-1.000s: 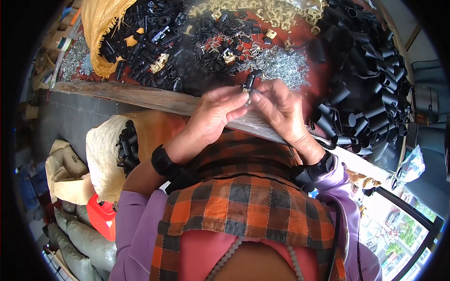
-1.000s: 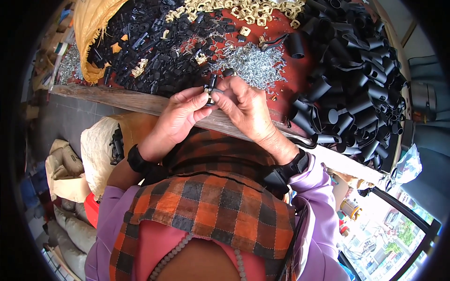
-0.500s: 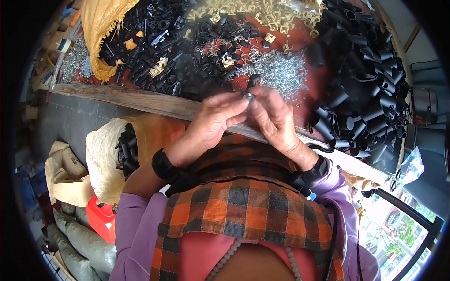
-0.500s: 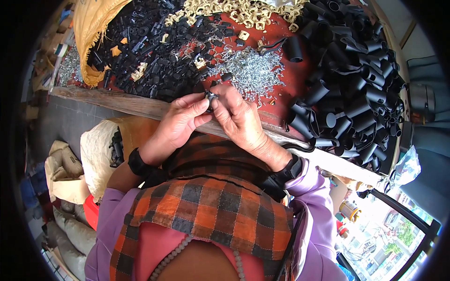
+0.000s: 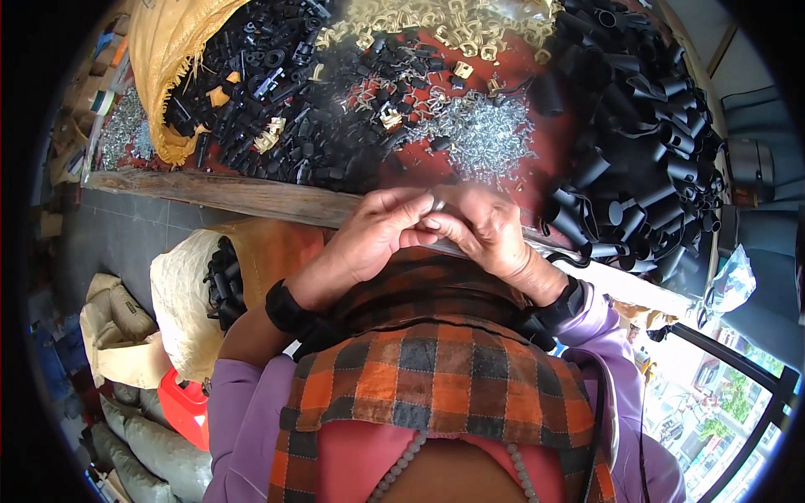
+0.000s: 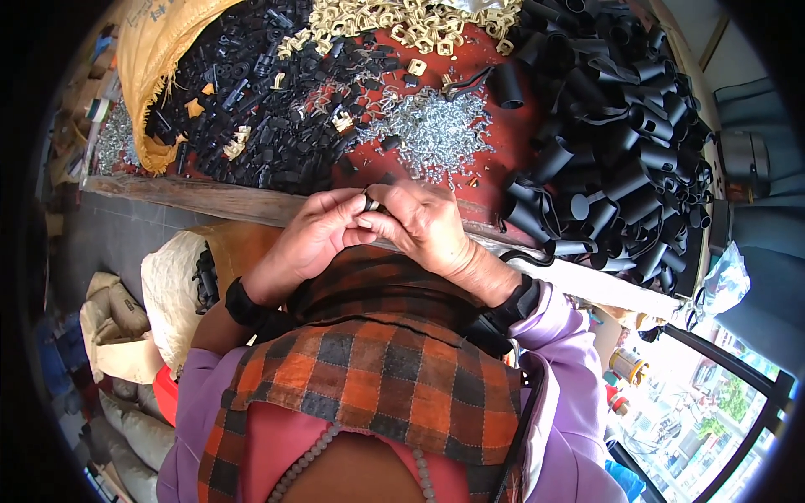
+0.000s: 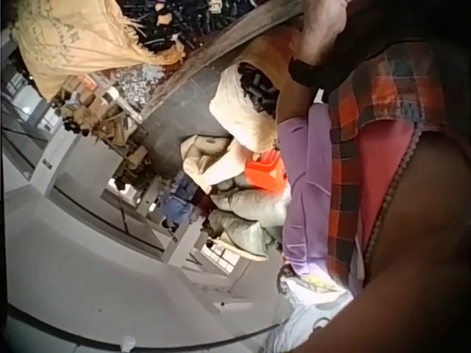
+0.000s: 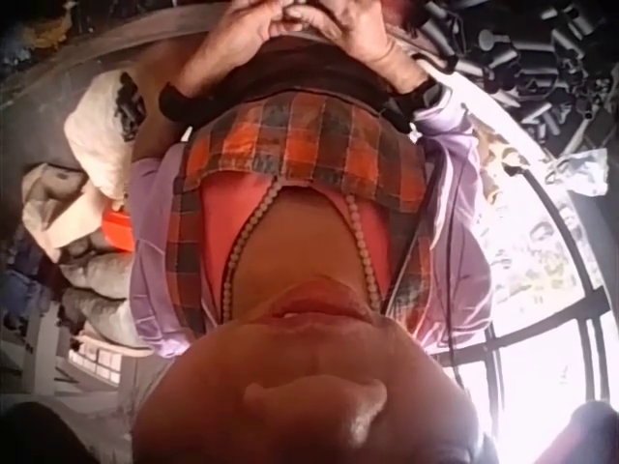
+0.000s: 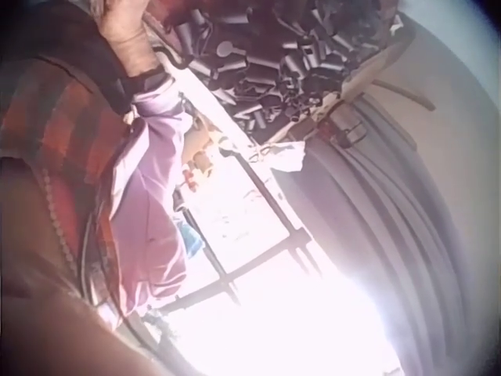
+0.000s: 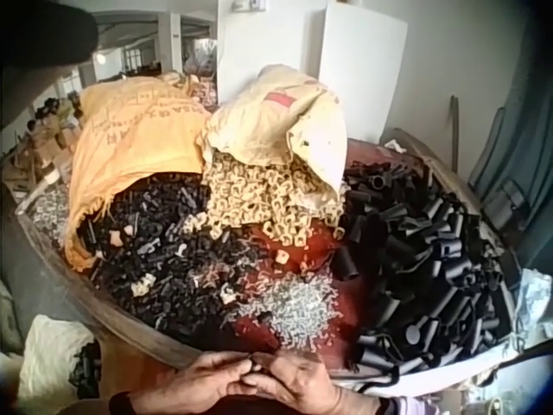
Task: Manually assembling small metal components into black plastic pipe fittings at a factory workbench.
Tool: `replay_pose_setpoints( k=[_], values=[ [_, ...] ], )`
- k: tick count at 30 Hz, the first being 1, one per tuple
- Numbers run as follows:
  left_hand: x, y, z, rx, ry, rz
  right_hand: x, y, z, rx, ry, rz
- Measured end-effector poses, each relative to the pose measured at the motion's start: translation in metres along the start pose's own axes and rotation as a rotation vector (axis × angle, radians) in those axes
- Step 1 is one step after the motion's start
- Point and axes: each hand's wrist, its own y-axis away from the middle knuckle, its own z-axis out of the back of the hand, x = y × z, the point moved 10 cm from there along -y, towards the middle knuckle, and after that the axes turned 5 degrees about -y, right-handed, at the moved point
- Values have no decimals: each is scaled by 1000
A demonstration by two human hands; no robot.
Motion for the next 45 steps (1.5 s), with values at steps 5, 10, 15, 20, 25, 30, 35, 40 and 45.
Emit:
replay_pose_setpoints(
  k=[5,10,15,20,25,30,35,40,45],
  values=[
    [-13,0,11,19,-148,-82,-11,-25,56,-105,494,5],
    [-13,-6,12,55,-277,-110,-112,-54,107,83,1096,-273],
    [-16,-3,13,23,-245,-102,-148,-44,114,100,1040,-448],
    [-16,-3,26,-14,-104,-99,-89,-62,155,-189,522,-301],
    [-22,-5,26,13,28,-120,-100,-36,177,-353,-348,-381],
    [-27,-1,28,4,145,-127,-84,-4,78,-528,-1404,-695],
    [-40,3,12,34,44,-106,-57,28,-10,-42,-1396,-905],
    [-41,10,2,89,-116,-142,-39,6,-1,133,-602,-475],
    [-48,14,2,27,-229,-169,-23,-4,11,150,-296,-282]
  ],
)
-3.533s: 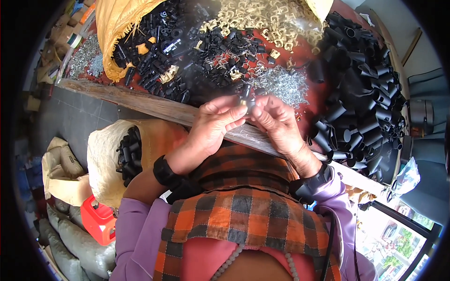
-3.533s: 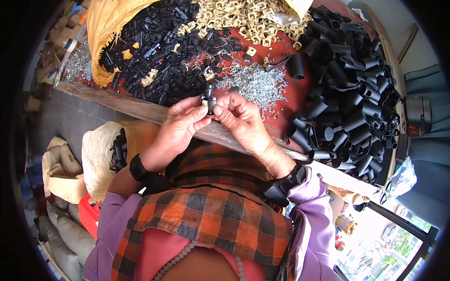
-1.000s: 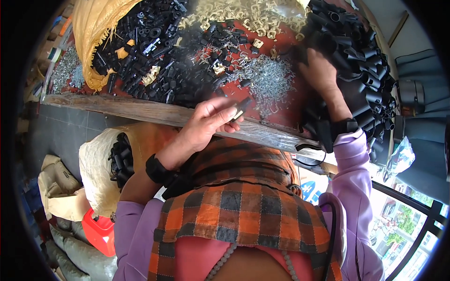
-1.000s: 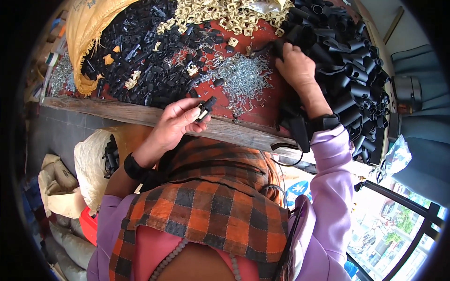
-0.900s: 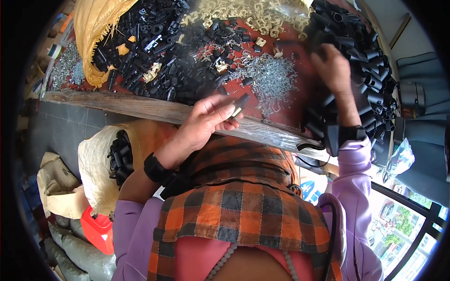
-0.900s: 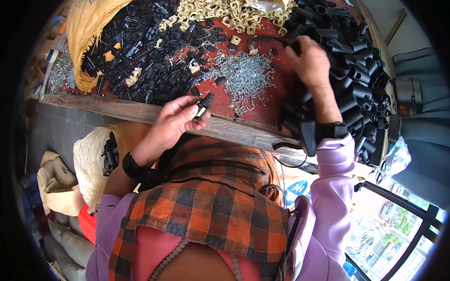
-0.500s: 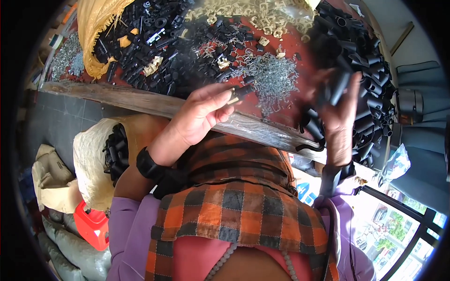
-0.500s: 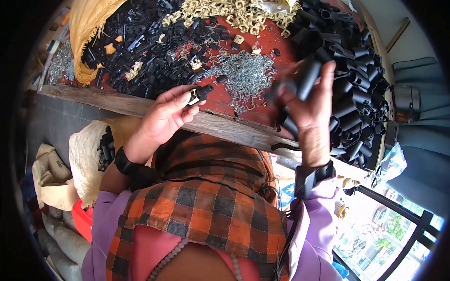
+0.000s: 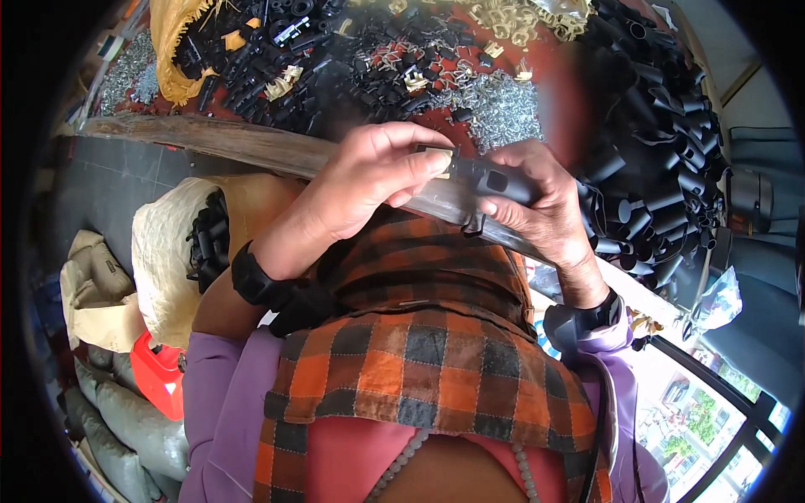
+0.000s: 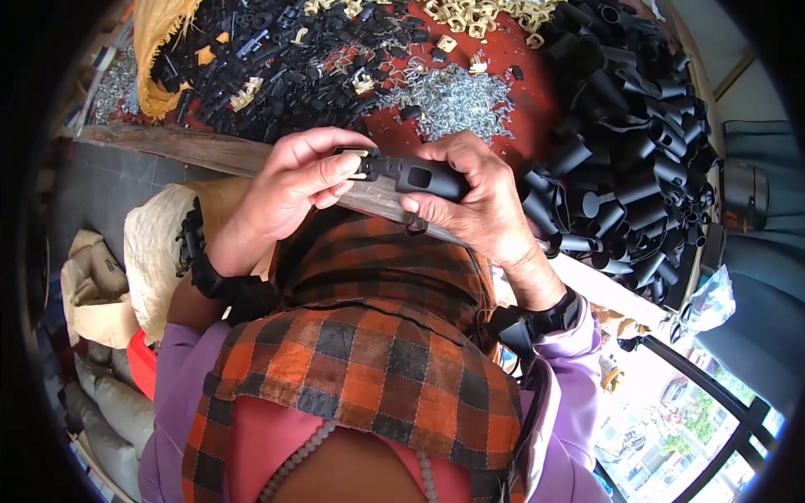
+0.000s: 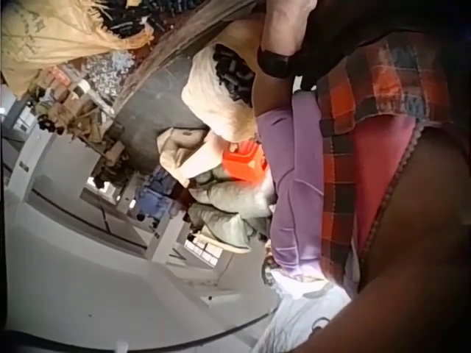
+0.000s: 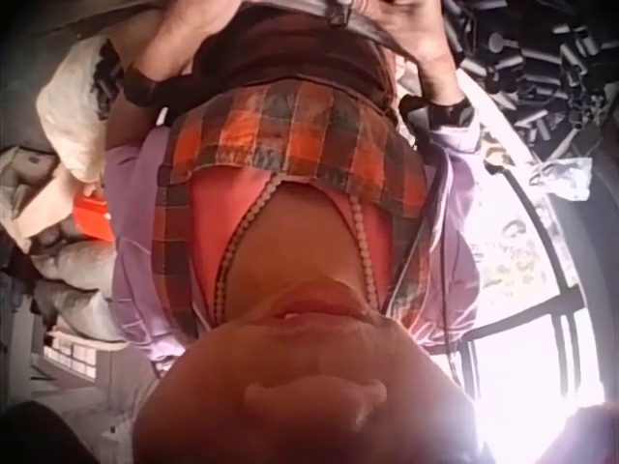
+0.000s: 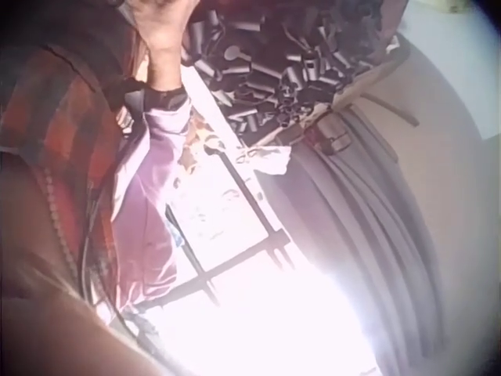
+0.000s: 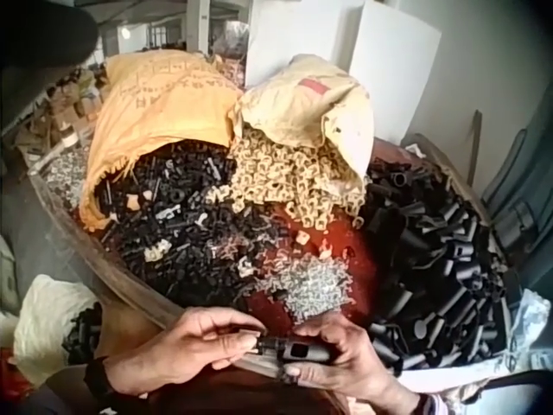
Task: Manually assembling small metal components into black plastic pipe fittings at a factory workbench.
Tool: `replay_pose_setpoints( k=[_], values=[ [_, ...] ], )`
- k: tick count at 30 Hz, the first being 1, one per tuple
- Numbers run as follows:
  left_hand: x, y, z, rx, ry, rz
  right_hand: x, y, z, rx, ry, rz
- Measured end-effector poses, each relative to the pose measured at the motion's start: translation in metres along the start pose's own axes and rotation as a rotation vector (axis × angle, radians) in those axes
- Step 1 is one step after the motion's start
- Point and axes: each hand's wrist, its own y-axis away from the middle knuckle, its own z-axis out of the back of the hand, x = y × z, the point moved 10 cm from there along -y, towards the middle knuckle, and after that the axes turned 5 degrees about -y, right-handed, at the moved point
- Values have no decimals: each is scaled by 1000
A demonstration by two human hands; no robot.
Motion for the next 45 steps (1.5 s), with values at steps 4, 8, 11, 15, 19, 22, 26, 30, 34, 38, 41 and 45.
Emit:
replay_pose_setpoints(
  k=[4,8,11,15,19,22,26,30,34,38,41,45],
  values=[
    [-6,0,0,-15,-90,-35,3,0,8,-40,45,41],
    [-1,1,0,-33,-125,-32,14,-2,-2,43,103,88],
    [3,-1,-1,-23,-181,-23,22,-6,-11,51,137,109],
    [6,-1,1,-36,-207,-17,25,-6,-15,38,191,109],
    [10,-1,6,-87,-162,12,29,-6,-22,13,249,124],
    [16,-1,4,-57,-193,86,27,-6,-23,-5,255,122],
    [11,-2,5,-80,-182,77,19,-6,-25,-37,201,94],
    [8,-2,10,-122,-170,42,13,-7,-24,-75,134,85],
    [-5,0,2,-106,-215,-214,8,-7,-22,-104,90,104],
    [-6,-2,-1,-84,-189,-224,6,-5,-22,-132,62,125],
    [-9,-4,-1,-89,-173,-227,5,-6,-23,-138,28,118],
    [-12,-6,1,-110,-135,-258,6,-8,-22,-133,45,126]
  ],
)
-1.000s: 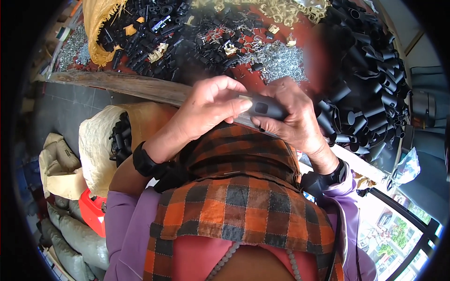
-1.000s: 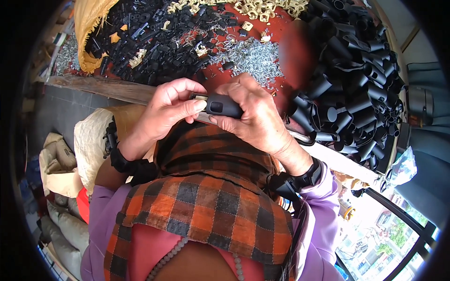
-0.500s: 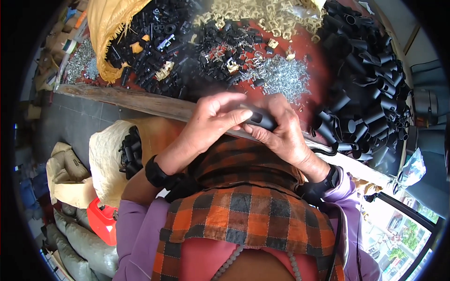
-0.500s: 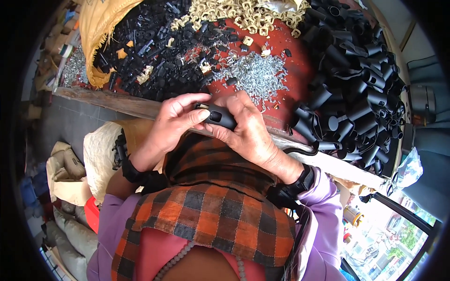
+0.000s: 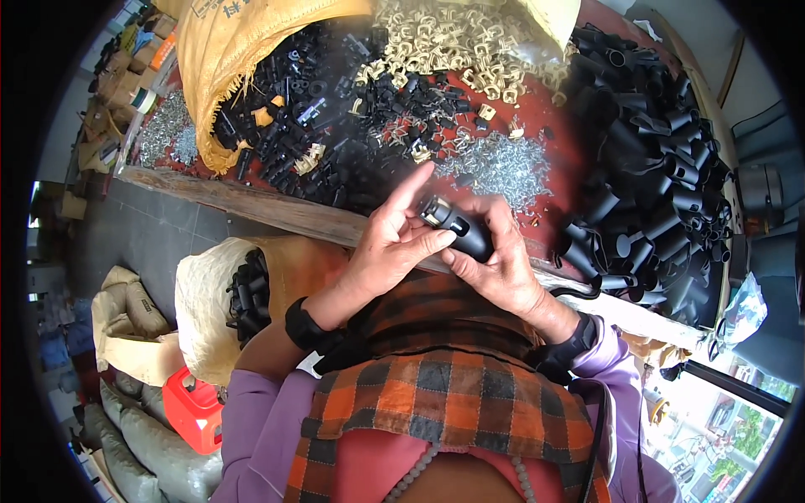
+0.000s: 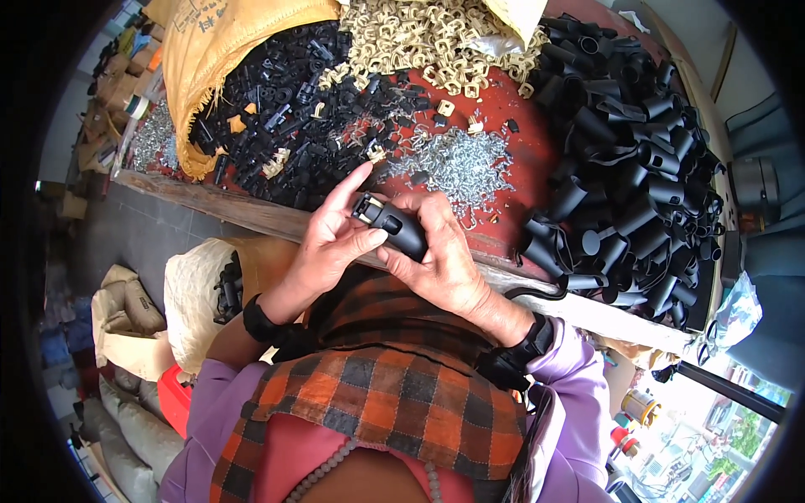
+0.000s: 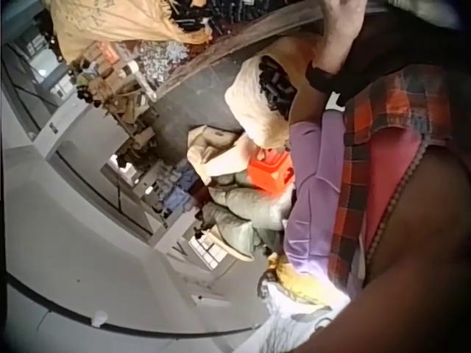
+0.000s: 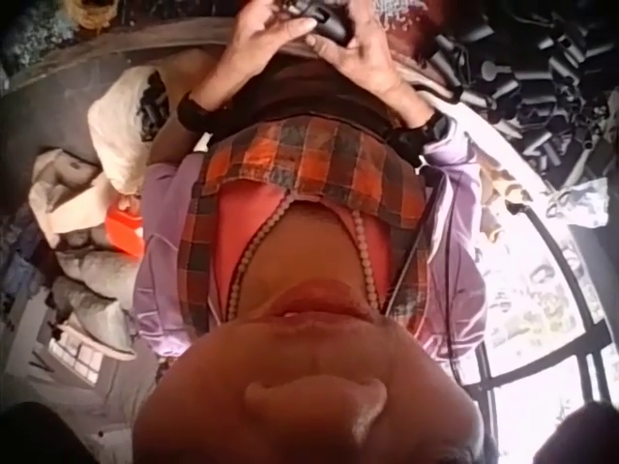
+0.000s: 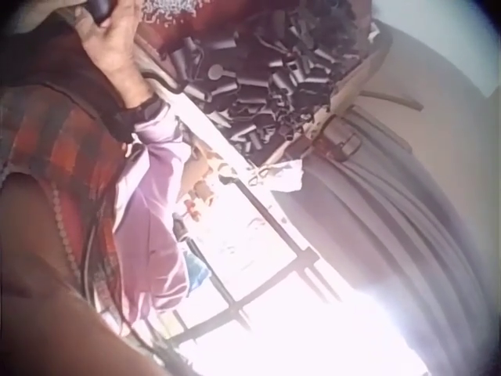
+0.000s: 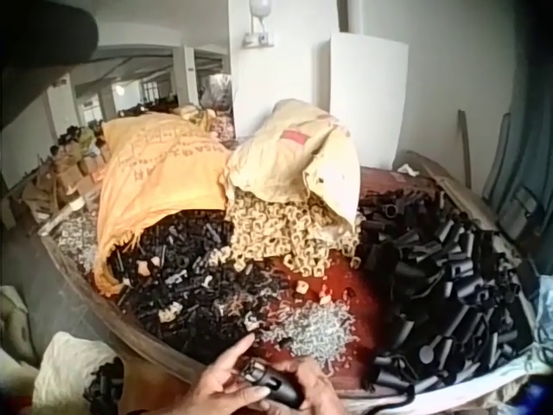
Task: Manually assembling small metal components into black plastic pipe fittings at a factory workbench.
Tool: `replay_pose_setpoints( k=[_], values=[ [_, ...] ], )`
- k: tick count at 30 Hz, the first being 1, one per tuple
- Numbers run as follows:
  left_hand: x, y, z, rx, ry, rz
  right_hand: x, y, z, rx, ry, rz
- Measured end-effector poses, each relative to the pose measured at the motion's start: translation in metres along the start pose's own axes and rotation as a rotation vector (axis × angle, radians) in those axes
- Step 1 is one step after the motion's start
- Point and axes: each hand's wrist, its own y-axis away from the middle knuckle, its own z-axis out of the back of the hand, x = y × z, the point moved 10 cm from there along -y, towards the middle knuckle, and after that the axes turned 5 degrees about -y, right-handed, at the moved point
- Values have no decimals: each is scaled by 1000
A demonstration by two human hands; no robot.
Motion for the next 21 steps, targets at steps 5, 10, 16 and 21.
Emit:
replay_pose_setpoints(
  k=[5,10,16,21],
  values=[
    [-8,1,-3,5,56,-9,4,0,1,21,-96,37],
    [-8,0,-2,40,56,-46,-2,3,-5,43,-378,-25],
    [1,0,-2,71,196,40,-10,3,-17,155,-650,-175],
    [5,-2,0,57,293,68,1,-11,-19,221,-672,-37]
  ],
)
